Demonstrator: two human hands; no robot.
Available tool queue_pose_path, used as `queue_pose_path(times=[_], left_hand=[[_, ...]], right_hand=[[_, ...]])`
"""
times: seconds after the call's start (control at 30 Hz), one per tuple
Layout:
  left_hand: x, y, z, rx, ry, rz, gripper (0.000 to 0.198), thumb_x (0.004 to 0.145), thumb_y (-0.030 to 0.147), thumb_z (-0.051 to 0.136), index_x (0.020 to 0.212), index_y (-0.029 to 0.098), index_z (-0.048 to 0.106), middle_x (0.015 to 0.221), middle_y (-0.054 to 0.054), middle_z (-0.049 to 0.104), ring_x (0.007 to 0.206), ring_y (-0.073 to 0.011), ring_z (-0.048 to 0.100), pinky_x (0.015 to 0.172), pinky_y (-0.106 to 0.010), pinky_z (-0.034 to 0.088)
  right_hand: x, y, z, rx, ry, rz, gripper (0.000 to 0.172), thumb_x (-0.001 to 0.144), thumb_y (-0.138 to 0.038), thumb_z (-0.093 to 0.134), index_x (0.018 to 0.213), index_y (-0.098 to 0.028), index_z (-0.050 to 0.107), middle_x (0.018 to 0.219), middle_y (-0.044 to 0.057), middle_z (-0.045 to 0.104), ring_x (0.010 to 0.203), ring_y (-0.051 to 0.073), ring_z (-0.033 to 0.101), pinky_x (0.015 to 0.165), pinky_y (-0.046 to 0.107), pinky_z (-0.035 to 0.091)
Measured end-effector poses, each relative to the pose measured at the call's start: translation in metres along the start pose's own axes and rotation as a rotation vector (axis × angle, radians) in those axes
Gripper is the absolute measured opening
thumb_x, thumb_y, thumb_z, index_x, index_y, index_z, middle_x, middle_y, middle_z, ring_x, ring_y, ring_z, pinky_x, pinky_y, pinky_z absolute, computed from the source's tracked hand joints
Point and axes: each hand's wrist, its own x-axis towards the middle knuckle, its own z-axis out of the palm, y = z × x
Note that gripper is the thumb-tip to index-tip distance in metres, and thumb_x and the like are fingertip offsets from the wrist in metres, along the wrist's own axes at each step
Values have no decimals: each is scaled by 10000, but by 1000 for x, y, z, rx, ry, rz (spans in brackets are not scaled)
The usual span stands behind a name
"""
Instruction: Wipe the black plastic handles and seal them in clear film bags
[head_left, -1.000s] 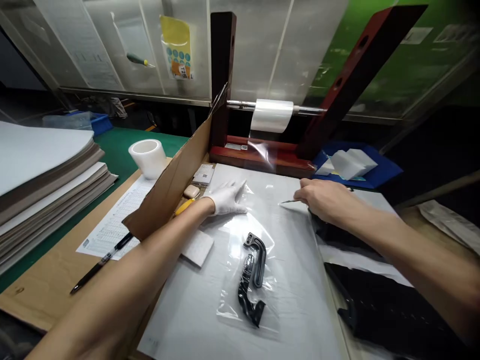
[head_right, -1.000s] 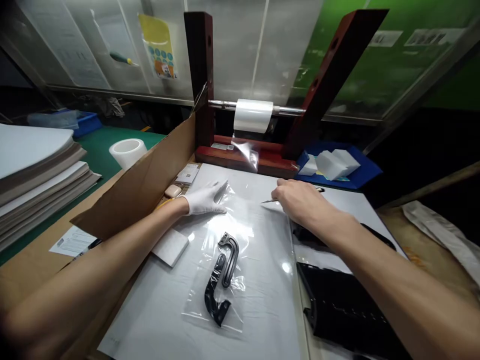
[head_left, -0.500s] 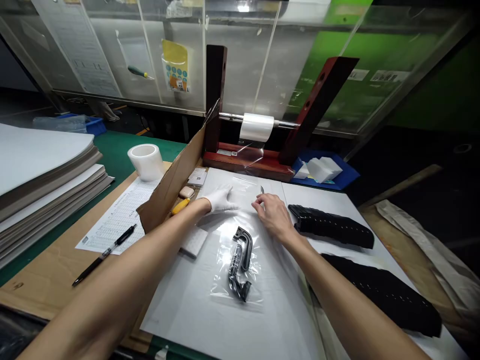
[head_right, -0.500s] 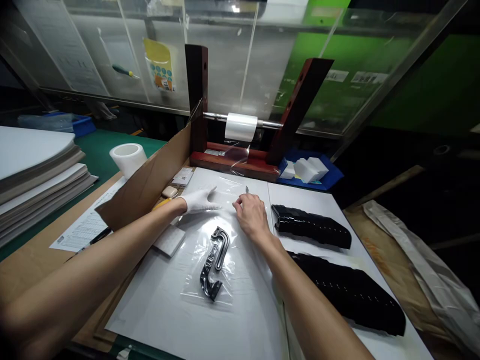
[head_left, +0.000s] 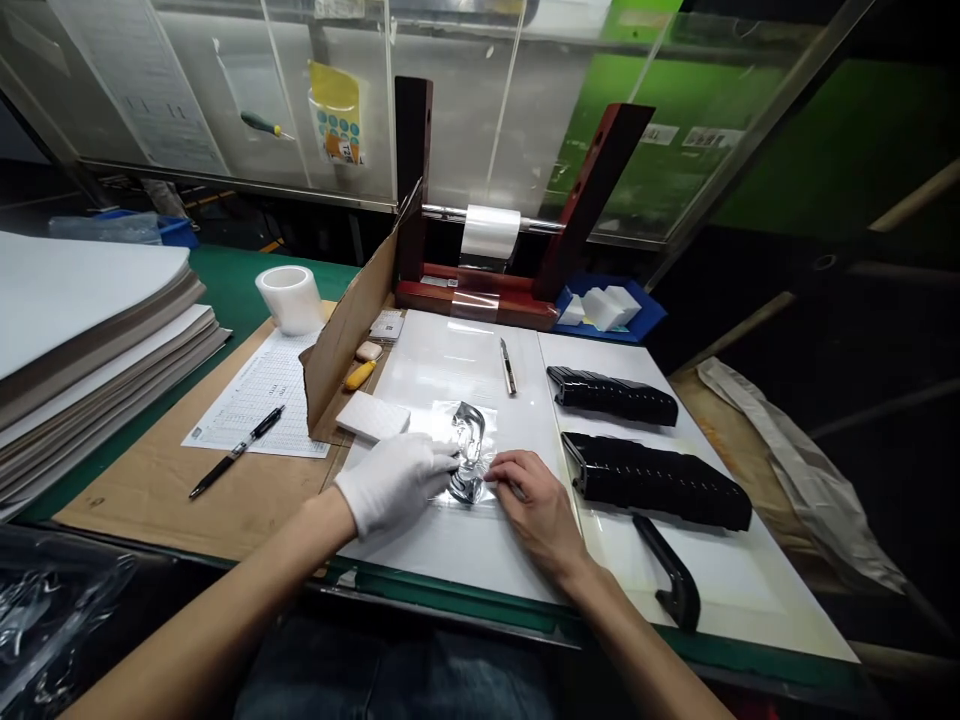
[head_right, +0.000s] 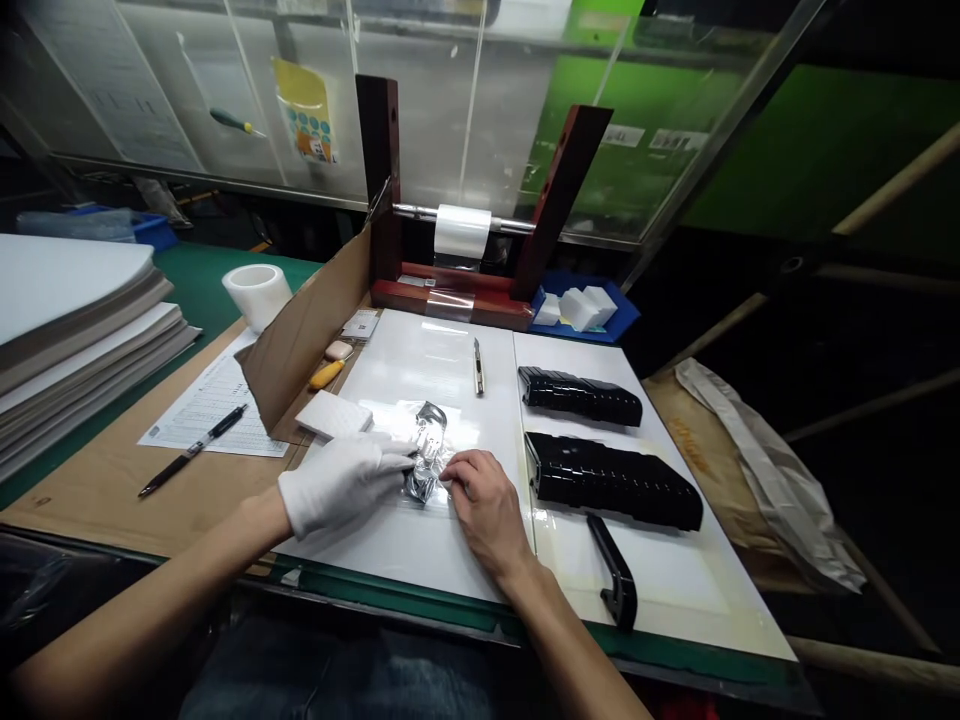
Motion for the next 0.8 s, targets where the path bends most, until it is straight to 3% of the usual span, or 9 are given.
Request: queue_pose_path(times=[0.1, 0.17, 0.23, 0.33, 0.5, 0.6, 0.7, 0.73, 0.8], left_hand=[[-5, 12, -5, 86, 20, -74, 482, 966, 471, 517, 614, 188, 687, 599, -51, 670, 561, -191, 601, 620, -316, 468], [6, 16, -1, 116, 83, -140, 554, 1021, 473, 376, 684, 180, 702, 627, -64, 683, 575, -200, 612, 631, -328, 474], [24, 17, 11, 109, 132, -167, 446, 1043, 395, 331, 1017, 179, 720, 948, -92, 756, 852, -227, 686, 797, -342, 510], [47, 11, 39, 68, 126, -175, 428, 1021, 311, 417, 1424, 187, 491, 1453, -116, 560, 1325, -251, 514, 1121, -420, 377], [53, 8, 60, -21, 73, -241, 479, 990, 378, 528, 1431, 196, 491, 1563, -138, 428, 1430, -318, 402, 1189, -598, 255], [25, 28, 51, -48, 69, -247, 541, 966, 286, 508, 1484, 147, 436, 1613, -156, 350, 1499, -310, 293, 1237, -541, 197], [-38, 54, 48, -100, 80, -278, 594, 966, 281, 457, 1539, 161, 358, 1635, -130, 310, 1512, -278, 273, 1236, -479, 257], [-64, 61, 50, -161, 80, -322, 563, 993, 336, 409, 1534, 184, 378, 1598, -123, 389, 1472, -269, 363, 1217, -464, 307], [-116, 68, 57, -730, 59, -634, 491, 969, 543, 461, 1346, 268, 616, 1347, -94, 668, 1210, -273, 644, 1107, -434, 452]], right_hand=[[7, -2, -2, -90, 72, 51, 217, 889, -151, 495, 838, -236, 688, 947, 63, 699, 966, 262, 639, 886, 459, 510], [24, -1, 2, -133, 120, 96, 266, 934, -170, 441, 959, -219, 702, 1047, 81, 711, 1035, 261, 639, 940, 470, 500], [42, 5, 13, -162, 109, 122, 347, 966, -159, 384, 1153, -192, 675, 1222, 101, 686, 1185, 253, 605, 1035, 469, 466], [58, 20, 34, -199, -1, 122, 434, 953, -105, 411, 1353, -161, 569, 1453, 116, 550, 1410, 254, 439, 1183, 501, 313], [55, 32, 46, -230, -112, 96, 563, 945, -87, 386, 1505, -139, 400, 1604, 129, 333, 1524, 259, 210, 1247, 524, 132], [54, 32, 38, -211, -127, 40, 614, 926, -48, 340, 1526, -173, 369, 1607, 100, 337, 1529, 250, 193, 1236, 546, 178], [54, 37, 28, -169, -144, -34, 617, 895, -34, 335, 1463, -232, 474, 1509, 51, 502, 1479, 227, 336, 1227, 565, 224], [52, 38, 27, -155, -145, -49, 610, 886, -41, 334, 1435, -240, 510, 1469, 42, 546, 1457, 225, 379, 1227, 572, 230], [39, 33, 29, -127, -148, -72, 599, 874, -62, 337, 1408, -242, 540, 1436, 38, 575, 1443, 235, 403, 1224, 594, 234]])
